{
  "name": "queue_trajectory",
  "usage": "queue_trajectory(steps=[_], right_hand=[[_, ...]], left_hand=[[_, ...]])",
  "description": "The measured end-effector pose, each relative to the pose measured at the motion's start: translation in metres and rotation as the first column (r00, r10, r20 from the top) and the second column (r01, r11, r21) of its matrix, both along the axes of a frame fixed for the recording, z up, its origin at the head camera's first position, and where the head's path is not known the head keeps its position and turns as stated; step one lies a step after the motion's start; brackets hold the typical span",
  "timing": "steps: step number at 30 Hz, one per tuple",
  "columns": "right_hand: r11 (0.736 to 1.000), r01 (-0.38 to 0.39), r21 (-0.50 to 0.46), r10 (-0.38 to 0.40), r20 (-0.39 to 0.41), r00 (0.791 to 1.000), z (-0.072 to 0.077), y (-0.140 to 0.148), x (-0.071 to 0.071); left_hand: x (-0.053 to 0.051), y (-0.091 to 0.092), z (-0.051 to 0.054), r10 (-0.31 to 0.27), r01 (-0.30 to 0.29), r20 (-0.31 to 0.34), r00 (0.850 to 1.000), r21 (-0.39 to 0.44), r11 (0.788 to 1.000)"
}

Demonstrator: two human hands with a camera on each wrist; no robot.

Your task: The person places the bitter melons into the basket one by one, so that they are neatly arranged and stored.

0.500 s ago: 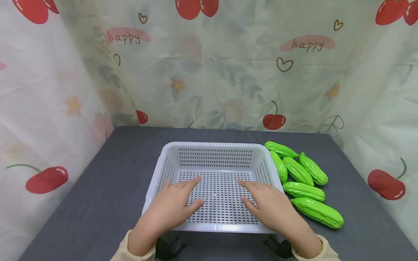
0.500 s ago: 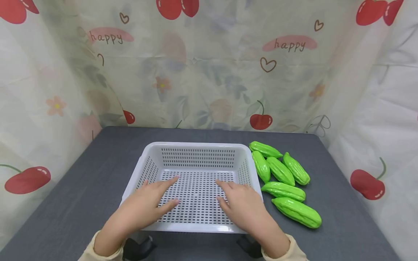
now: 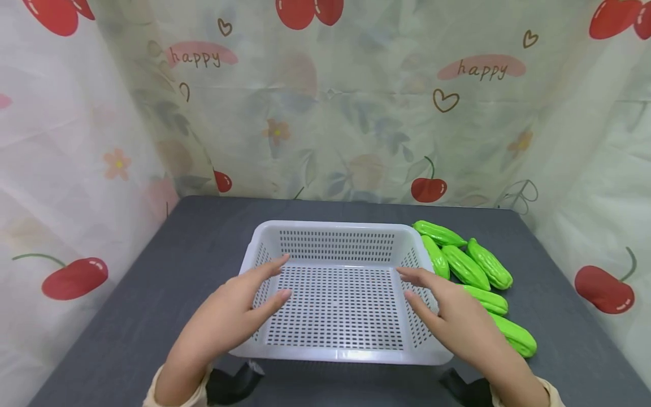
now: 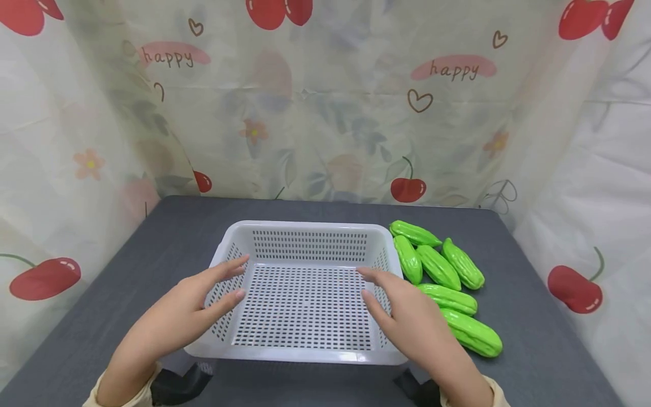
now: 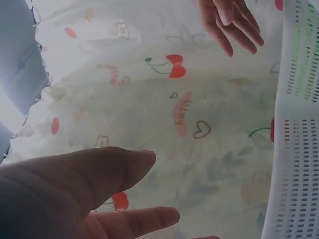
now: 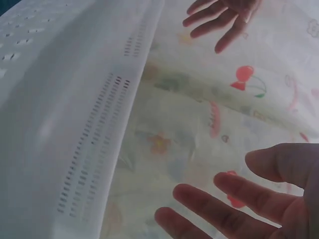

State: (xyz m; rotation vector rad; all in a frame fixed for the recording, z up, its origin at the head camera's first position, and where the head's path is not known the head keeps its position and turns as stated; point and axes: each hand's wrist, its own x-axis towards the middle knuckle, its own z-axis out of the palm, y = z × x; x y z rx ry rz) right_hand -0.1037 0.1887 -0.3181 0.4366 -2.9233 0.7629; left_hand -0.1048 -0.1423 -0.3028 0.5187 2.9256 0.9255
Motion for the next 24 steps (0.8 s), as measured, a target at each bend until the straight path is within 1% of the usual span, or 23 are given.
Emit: queue_trajectory(steps=[2, 4, 8, 11, 14, 19, 21, 24], right_hand=[[0.999, -0.001, -0.039, 0.0, -0.038, 0.999, 0.004, 0.006, 0.002], [0.998, -0.006, -0.068, -0.001, -0.096, 0.995, 0.007, 0.012, 0.003], [0.994, 0.014, -0.105, -0.035, -0.201, 0.979, 0.011, 0.024, 0.004], [0.992, 0.041, -0.122, -0.071, -0.247, 0.967, 0.011, 0.034, 0.004], [0.988, 0.065, -0.142, -0.102, -0.271, 0.957, 0.008, 0.045, 0.003], [0.978, 0.068, -0.198, -0.126, -0.296, 0.947, 0.0, 0.06, 0.002], [0.973, 0.061, -0.221, -0.128, -0.304, 0.944, -0.003, 0.065, 0.001], [0.967, 0.056, -0.251, -0.134, -0.306, 0.943, -0.009, 0.071, 0.0]], left_hand=[[0.001, -0.007, 0.004, -0.001, 0.002, -0.019, 1.0, 0.043, 0.999], [0.003, -0.014, 0.008, 0.006, -0.003, -0.036, 0.999, 0.08, 0.997], [0.005, -0.028, 0.016, 0.034, -0.028, -0.038, 0.999, 0.158, 0.987], [0.003, -0.039, 0.018, 0.053, -0.045, -0.031, 0.998, 0.228, 0.973], [-0.002, -0.049, 0.017, 0.07, -0.054, -0.047, 0.996, 0.287, 0.956], [-0.01, -0.064, 0.012, 0.111, -0.073, -0.098, 0.989, 0.331, 0.941], [-0.013, -0.068, 0.009, 0.129, -0.084, -0.106, 0.986, 0.352, 0.932], [-0.016, -0.072, 0.005, 0.146, -0.088, -0.11, 0.983, 0.416, 0.905]])
